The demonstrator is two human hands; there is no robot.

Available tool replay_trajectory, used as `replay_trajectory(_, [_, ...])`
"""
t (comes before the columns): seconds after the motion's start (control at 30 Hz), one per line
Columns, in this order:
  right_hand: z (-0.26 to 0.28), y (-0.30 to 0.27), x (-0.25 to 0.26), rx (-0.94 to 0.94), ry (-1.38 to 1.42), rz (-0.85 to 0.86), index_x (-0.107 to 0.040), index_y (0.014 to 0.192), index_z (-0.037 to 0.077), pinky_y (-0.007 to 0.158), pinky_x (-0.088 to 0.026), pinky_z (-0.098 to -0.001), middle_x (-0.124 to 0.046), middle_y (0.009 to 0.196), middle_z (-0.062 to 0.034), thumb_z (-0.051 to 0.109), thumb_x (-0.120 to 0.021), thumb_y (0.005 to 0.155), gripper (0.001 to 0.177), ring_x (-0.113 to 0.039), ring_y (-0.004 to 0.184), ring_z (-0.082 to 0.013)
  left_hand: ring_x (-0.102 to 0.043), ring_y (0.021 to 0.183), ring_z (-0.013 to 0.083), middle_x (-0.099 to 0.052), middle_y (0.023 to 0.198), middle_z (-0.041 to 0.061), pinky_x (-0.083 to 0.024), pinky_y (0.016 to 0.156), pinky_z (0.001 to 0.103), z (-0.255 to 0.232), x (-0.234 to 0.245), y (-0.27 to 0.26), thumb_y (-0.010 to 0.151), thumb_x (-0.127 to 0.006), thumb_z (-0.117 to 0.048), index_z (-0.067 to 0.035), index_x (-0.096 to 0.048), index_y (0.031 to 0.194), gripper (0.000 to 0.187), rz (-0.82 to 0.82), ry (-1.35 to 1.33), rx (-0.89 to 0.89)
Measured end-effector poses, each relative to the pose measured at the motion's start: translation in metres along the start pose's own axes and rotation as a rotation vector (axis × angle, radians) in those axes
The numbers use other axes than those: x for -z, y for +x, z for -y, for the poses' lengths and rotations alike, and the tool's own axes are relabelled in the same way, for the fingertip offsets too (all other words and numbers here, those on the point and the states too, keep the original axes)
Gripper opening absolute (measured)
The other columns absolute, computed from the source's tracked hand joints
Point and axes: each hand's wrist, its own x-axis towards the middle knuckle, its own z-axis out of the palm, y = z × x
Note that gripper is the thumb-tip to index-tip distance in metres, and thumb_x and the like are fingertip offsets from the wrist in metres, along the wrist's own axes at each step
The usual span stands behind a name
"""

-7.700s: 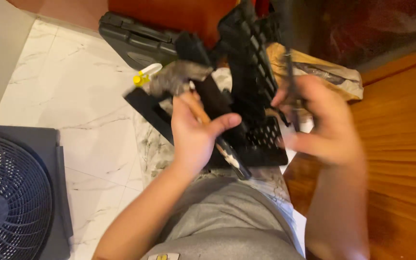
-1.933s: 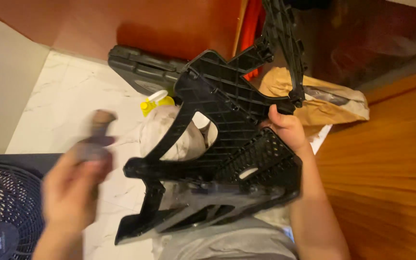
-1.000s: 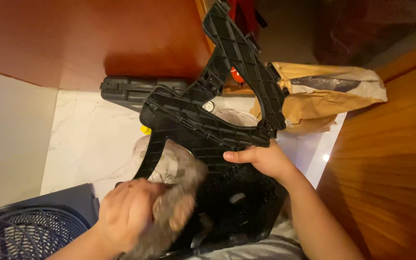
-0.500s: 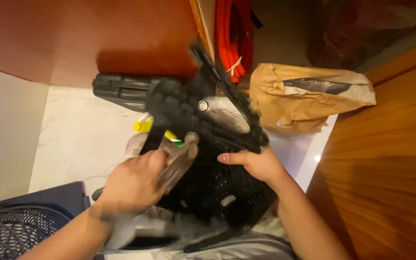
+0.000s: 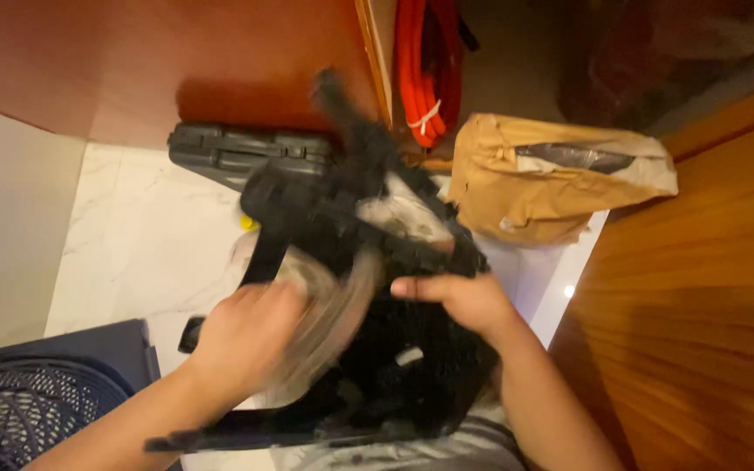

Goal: The person uses a hammer to repeatedly strike a black plastic component, rotating it to access different edges and joints. They occasionally inspect the piece by hand while continuing to tap it with the hammer.

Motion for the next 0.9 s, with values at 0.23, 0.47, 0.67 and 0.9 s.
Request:
replay_trajectory(0.23, [-0.005,0.010,0.009,-0.091,0.145,0.082,-0.076,0.112,-0.003,0.087,-0.057,-0.0359,-0.078,0.107,-0.0074,0.014,-0.088,0.067,0.050,-0.071,0.093,-0.0196,-0.066,0.066,0.0282,-0.068,0.085,0.012,-0.052,0.058,0.040,0.004,0.020,-0.013,0.069,-0.069,-0.003,-0.002,-0.055,0.101,0.036,-0.185,-0.075,-0.123])
replay_trajectory(0.47, [-0.015,0.012,0.020,0.055,-0.146,0.065,-0.076,0.112,0.001,0.082,-0.054,-0.0313,-0.073,0.098,-0.0062,0.021,-0.090,0.068,0.050,-0.067,0.090,-0.0159,-0.067,0.070,0.0316,-0.067,0.082,0.013,-0.053,0.063,0.039,0.007,0.000,0.004,0.077,-0.073,-0.007,-0.005,-0.060,0.104,0.030,-0.037,-0.191,0.089])
replay_trajectory(0.67, [-0.029,0.009,0.035,0.118,-0.120,0.193,-0.068,0.128,0.003,0.082,-0.051,-0.0311,-0.070,0.106,-0.0037,0.022,-0.089,0.072,0.063,-0.063,0.094,-0.0150,-0.058,0.063,0.0219,-0.066,0.086,0.014,-0.049,0.054,0.034,0.016,0.013,-0.064,0.097,-0.059,-0.006,0.003,-0.061,0.101,0.010,-0.453,-0.777,0.538])
replay_trajectory(0.9, [-0.045,0.005,0.049,0.302,0.252,0.346,-0.049,0.149,0.003,0.112,-0.038,-0.0426,-0.056,0.145,-0.0119,0.019,-0.092,0.073,0.089,-0.051,0.134,-0.0269,-0.043,0.059,0.0159,-0.045,0.074,0.009,-0.038,0.059,0.030,0.080,0.078,-0.138,0.112,-0.056,-0.018,-0.007,-0.047,0.079,0.036,-0.767,-1.037,0.627])
